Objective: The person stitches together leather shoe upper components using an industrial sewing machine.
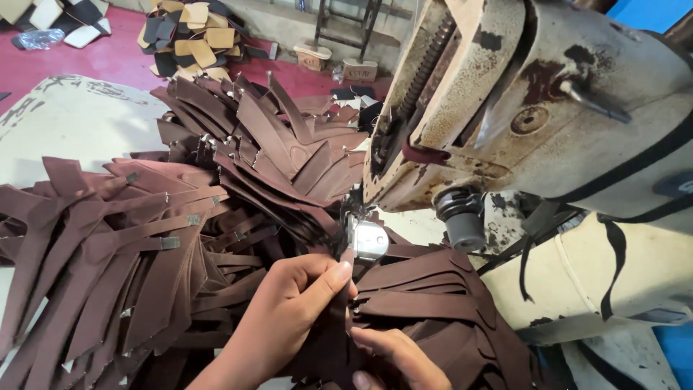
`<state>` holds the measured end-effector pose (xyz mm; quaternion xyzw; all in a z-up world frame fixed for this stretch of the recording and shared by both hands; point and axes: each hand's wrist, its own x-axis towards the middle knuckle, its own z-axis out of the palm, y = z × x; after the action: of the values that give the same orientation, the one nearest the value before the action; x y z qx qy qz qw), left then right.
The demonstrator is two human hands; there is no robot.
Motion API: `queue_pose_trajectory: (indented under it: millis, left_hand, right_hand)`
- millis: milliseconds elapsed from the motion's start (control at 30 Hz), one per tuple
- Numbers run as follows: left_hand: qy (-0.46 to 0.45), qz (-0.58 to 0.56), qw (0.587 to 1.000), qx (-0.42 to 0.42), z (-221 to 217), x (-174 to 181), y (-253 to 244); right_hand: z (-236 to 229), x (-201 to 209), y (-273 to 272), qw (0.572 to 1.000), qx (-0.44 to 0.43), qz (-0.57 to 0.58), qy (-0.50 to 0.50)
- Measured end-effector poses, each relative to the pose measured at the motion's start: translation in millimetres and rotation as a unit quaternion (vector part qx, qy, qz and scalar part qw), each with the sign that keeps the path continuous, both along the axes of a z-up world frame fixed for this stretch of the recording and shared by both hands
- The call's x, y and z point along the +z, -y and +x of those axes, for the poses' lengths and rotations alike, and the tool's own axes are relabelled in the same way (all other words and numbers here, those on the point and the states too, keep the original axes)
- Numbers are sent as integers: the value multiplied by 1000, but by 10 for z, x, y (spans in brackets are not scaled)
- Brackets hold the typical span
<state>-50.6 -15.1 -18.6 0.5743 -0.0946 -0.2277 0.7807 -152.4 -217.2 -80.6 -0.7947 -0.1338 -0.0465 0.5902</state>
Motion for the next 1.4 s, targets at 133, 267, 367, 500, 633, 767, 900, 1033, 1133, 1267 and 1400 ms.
queue_pose_trajectory:
  millis: [133,267,367,500,633,767,900,1033,1133,1267,1400]
  left_hand:
    - [17,79,996,23,-73,-1,-143]
    - [33,81,996,-24,-103,78,-319]
    - [39,20,996,-84,-97,119,-388]
    - [32,13,995,-99,-8,188,-383]
    - [-10,50,995,-90,116,259,-335]
    - [9,40,997,-72,212,331,-270]
    - [6,33,998,-53,290,333,-227]
    - [-17,12,998,-51,388,285,-215]
    - [-23,-10,998,-63,469,295,-212]
    - [-22,-27,996,-81,623,286,-218]
    - [-24,-59,987,-149,824,201,-230]
  right_hand:
    - [106,-1235,540,894,114,245,-357]
    - [171,-1151,558,762,21,363,-536]
    - [79,-921,574,720,-3,416,-556]
    - [-68,-241,242,974,-24,125,-188]
    - [-3,29,-26,993,-119,10,-14]
    - [110,387,-103,993,-113,34,1]
    - [182,585,-140,991,-127,-37,30]
    - [261,691,-201,984,-137,-90,64]
    - [331,682,-221,980,-129,-110,108]
    - [437,755,-258,976,-126,-129,121]
    - [497,881,-320,971,-150,-161,99]
